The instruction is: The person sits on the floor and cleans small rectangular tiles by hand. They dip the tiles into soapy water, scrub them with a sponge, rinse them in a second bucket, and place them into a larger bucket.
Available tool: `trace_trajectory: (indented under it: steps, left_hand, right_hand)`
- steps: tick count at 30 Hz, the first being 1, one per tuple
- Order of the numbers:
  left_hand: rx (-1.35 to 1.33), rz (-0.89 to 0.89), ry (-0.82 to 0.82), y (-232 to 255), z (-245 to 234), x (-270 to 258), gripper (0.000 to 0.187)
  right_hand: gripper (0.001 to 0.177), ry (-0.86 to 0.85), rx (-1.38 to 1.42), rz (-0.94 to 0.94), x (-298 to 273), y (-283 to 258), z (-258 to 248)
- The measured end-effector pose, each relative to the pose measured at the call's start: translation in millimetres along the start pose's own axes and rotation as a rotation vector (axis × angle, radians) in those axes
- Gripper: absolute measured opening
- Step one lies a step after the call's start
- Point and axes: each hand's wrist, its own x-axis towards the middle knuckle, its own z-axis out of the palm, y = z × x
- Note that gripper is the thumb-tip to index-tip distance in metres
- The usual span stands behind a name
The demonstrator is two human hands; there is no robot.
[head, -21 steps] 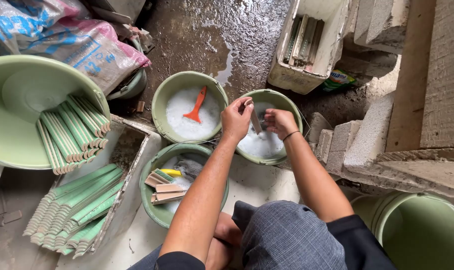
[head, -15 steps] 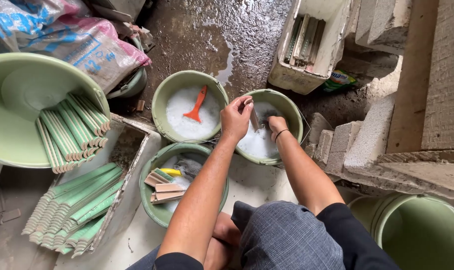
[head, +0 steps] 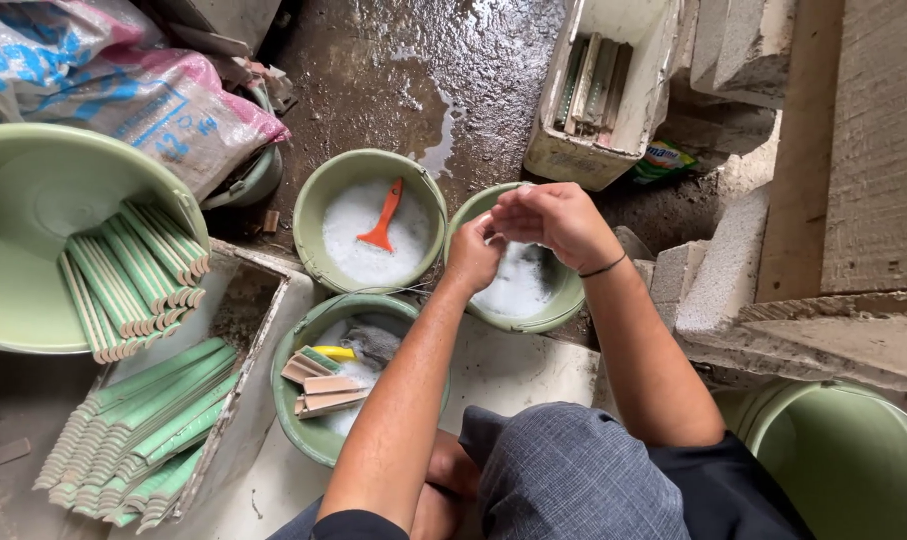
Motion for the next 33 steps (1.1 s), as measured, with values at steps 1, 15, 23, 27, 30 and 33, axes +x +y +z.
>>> trace_trajectory:
  steps: [1,15,23,27,30,33]
  left_hand:
    - [-0.001,0.003,0.001,6.6,0.1,-0.8,0.028]
    - [-0.219,0.153,-0.137,-16.7,-4.2,5.0,0.048]
    - [-0.183,0.150,-0.088,-8.3,-8.7,-2.9,0.061]
    - [-0.281,0.145,-0.108,-23.1,-14.0,-2.1,0.070]
    - [-0.335,0.193,-0.132,-50.5,-10.3,8.8,0.069]
    - [-0.299,0.205,-0.144,-32.3,-9.7,4.1,0.067]
  right_hand:
    - [0.025,-0.001,-0.002,-0.002,-2.7,-2.3,0.0]
    - [0.040,0.431,-0.118,0.296,161.6,191.9,-103.6]
    - [0.044,0.634,-0.106,0.332,164.0,216.4,-110.4]
    - [0.015,0.290,0.400,0.299,132.8,152.5,-103.0]
    - [0.025,0.099,0.222,0.219,80.4,81.3,-71.1]
    - [0.027,0.031,0.020,0.052,14.0,14.9,-12.8]
